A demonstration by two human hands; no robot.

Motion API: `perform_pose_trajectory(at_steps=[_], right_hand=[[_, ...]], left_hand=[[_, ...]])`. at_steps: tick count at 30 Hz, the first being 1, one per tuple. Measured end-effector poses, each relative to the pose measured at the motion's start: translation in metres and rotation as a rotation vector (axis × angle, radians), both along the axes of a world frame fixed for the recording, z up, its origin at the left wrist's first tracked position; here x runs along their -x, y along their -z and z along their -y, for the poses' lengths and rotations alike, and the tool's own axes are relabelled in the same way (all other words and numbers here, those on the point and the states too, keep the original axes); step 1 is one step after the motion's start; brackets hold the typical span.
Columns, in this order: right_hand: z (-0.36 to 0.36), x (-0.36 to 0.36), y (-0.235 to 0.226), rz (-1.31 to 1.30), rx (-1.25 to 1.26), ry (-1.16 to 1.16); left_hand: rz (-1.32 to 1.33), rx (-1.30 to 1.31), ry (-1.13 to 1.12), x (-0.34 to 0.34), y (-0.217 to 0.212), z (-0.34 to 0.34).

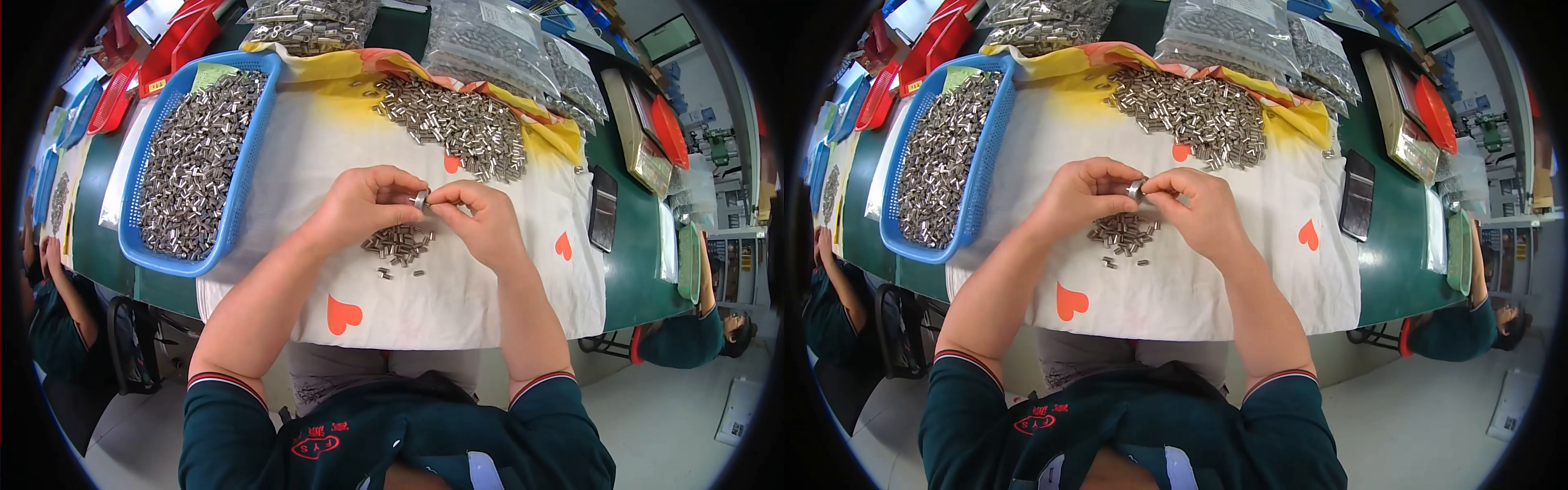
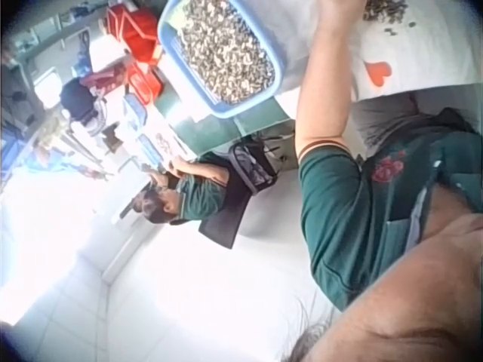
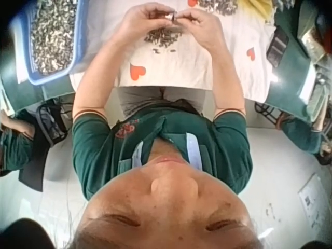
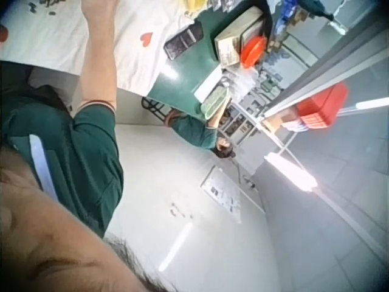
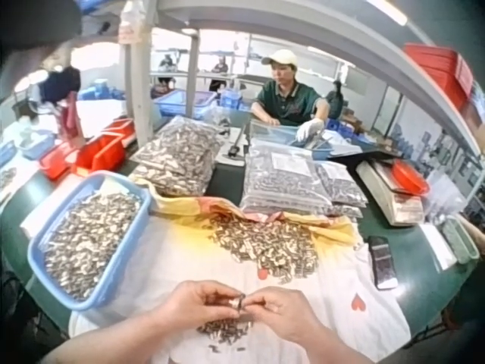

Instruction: Sort and inspect small metal components at a manufacturing workbench.

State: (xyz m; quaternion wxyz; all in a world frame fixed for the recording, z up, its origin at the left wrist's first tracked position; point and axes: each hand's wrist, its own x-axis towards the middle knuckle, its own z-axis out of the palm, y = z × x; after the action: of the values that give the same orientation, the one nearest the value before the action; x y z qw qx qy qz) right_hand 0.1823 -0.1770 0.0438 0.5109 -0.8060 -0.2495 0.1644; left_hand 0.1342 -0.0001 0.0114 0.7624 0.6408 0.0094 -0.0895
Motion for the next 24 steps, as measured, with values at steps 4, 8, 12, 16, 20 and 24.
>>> perform_pose_trajectory(at_steps=[4,8,12,16,20,24], right_hand=[[0.003,-0.002,0.000,-0.010,-0.005,0.021],[0.029,-0.029,-0.001,0.264,0.294,0.233],[0.034,-0.037,0.011,0.392,0.447,0.195],[0.027,-0.035,0.018,0.546,0.525,0.150],[0.015,-0.022,0.013,0.448,0.355,0.176],[0.002,-0.004,0.004,0.026,-0.025,0.067]], left_hand=[[-0.034,0.046,0.042,0.002,-0.005,-0.002],[-0.011,-0.153,0.085,0.002,-0.007,-0.004],[-0.015,-0.108,0.080,0.001,-0.007,-0.003],[-0.024,-0.126,0.086,0.001,-0.007,-0.003],[-0.054,-0.034,0.055,0.000,-0.007,-0.004],[-0.057,0.059,0.010,-0.001,-0.006,-0.006]])
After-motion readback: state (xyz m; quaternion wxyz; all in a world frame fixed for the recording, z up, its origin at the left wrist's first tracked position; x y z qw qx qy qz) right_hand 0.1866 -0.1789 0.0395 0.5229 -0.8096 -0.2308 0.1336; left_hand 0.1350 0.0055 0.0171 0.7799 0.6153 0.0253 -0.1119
